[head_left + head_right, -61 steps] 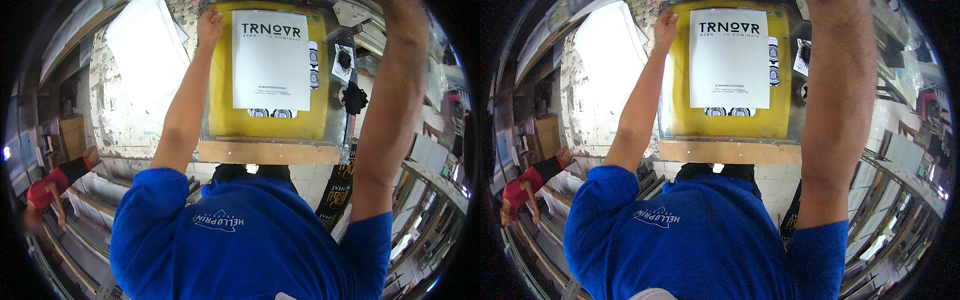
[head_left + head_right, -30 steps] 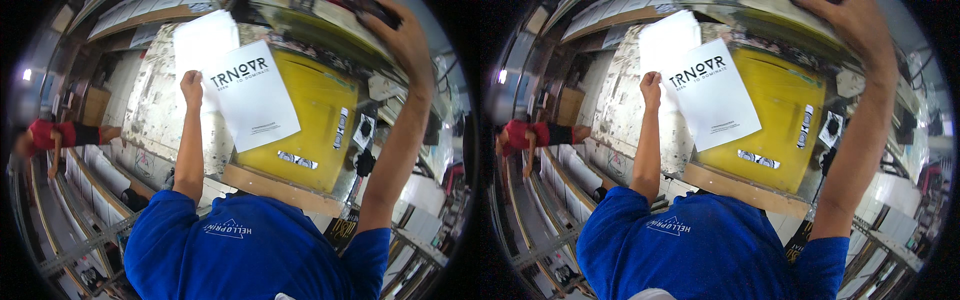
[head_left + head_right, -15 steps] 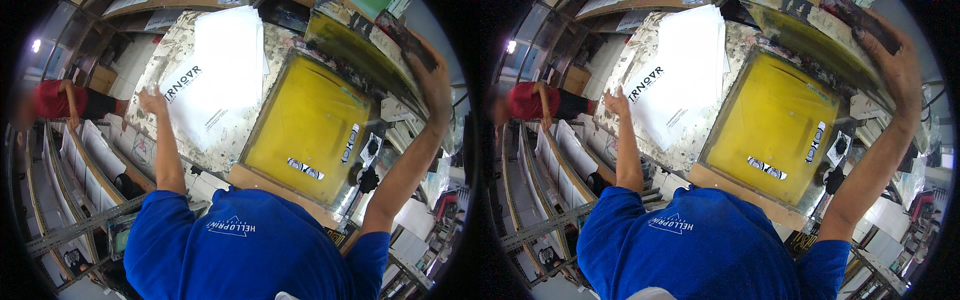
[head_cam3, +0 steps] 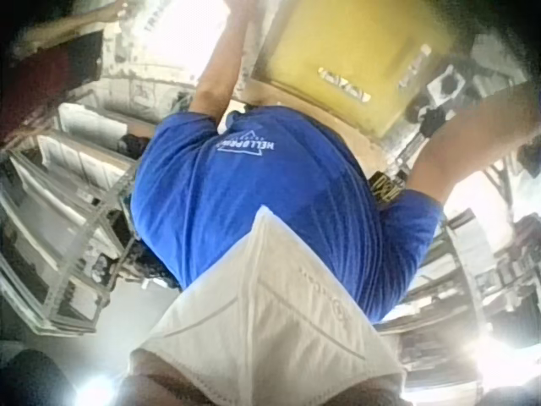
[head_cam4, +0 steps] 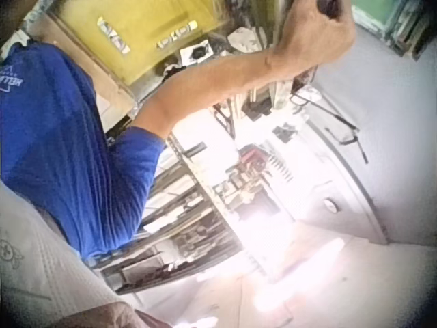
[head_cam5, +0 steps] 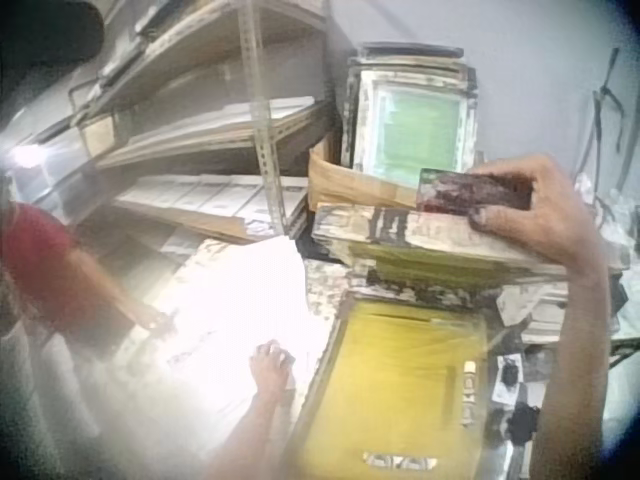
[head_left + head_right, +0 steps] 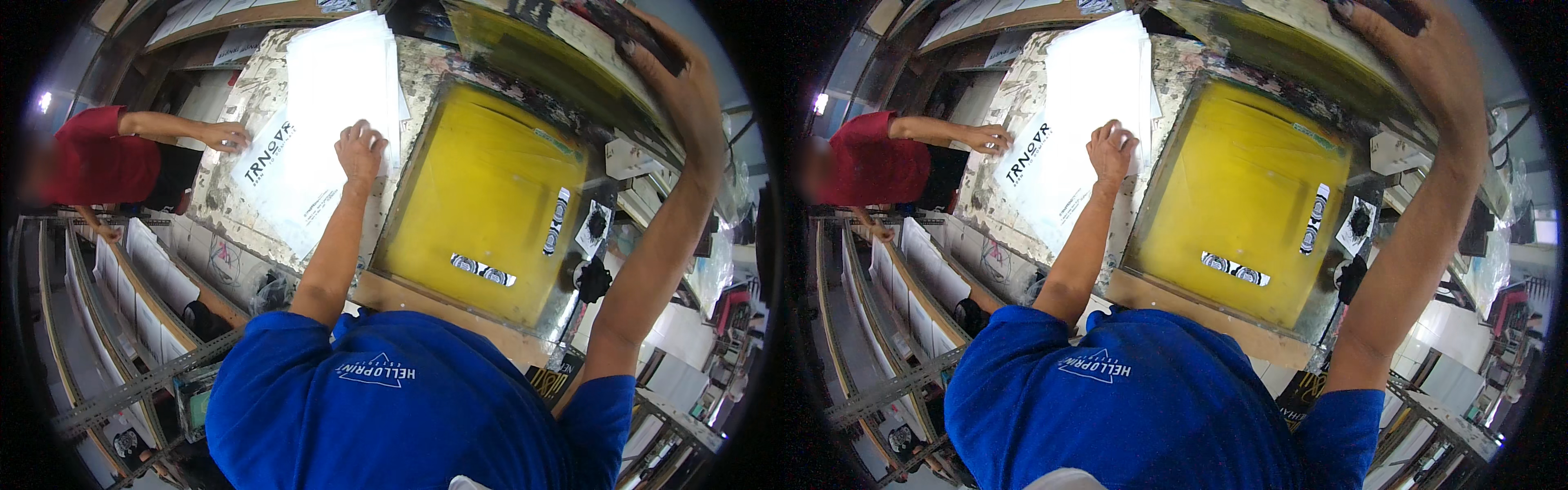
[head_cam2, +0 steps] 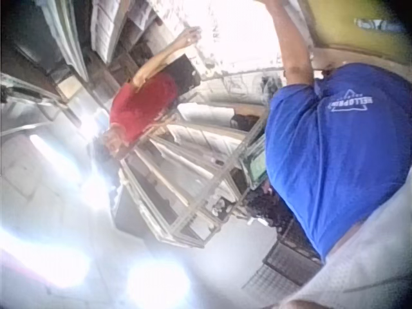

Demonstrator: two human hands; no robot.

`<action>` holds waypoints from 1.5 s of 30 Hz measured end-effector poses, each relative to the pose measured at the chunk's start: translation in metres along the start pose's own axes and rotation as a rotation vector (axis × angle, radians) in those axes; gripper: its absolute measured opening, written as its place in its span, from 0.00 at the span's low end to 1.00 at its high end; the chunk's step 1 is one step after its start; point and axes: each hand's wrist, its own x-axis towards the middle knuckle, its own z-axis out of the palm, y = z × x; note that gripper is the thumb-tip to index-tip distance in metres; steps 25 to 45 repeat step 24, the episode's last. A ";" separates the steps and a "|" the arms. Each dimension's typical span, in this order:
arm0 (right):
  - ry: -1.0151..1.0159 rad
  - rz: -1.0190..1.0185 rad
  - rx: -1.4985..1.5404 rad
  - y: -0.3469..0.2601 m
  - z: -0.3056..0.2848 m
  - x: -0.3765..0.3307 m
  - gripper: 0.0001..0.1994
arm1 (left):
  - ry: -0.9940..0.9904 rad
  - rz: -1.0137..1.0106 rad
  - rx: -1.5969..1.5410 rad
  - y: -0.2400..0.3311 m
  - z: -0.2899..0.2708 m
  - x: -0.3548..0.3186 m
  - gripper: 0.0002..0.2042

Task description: The person screen prints designs onto sheets of paper by placing a blank sheet onto a printing table, lowering a screen frame, and using a squeegee to spread ink across the screen before lifting the frame and removing the printed sheet.

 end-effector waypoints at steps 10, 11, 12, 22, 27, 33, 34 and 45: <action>-0.025 0.657 0.012 -0.051 -0.009 0.039 0.17 | -0.024 -0.065 -0.101 0.034 -0.012 0.018 0.08; -0.045 0.654 0.051 -0.048 -0.010 0.039 0.16 | -0.048 -0.080 -0.155 0.048 -0.021 0.012 0.08; 0.028 0.319 -0.043 -0.039 0.003 0.008 0.16 | -0.064 -0.051 -0.206 0.065 -0.029 0.006 0.09; 0.079 -0.150 -0.179 -0.012 0.007 -0.009 0.21 | -0.547 0.523 -0.145 0.129 -0.011 -0.088 0.25; -0.019 -0.158 -0.100 -0.009 -0.007 -0.002 0.22 | -0.558 0.631 -0.222 0.146 0.002 -0.097 0.25; -0.019 -0.158 -0.100 -0.009 -0.007 -0.002 0.22 | -0.558 0.631 -0.222 0.146 0.002 -0.097 0.25; -0.019 -0.158 -0.100 -0.009 -0.007 -0.002 0.22 | -0.558 0.631 -0.222 0.146 0.002 -0.097 0.25; -0.019 -0.158 -0.100 -0.009 -0.007 -0.002 0.22 | -0.558 0.631 -0.222 0.146 0.002 -0.097 0.25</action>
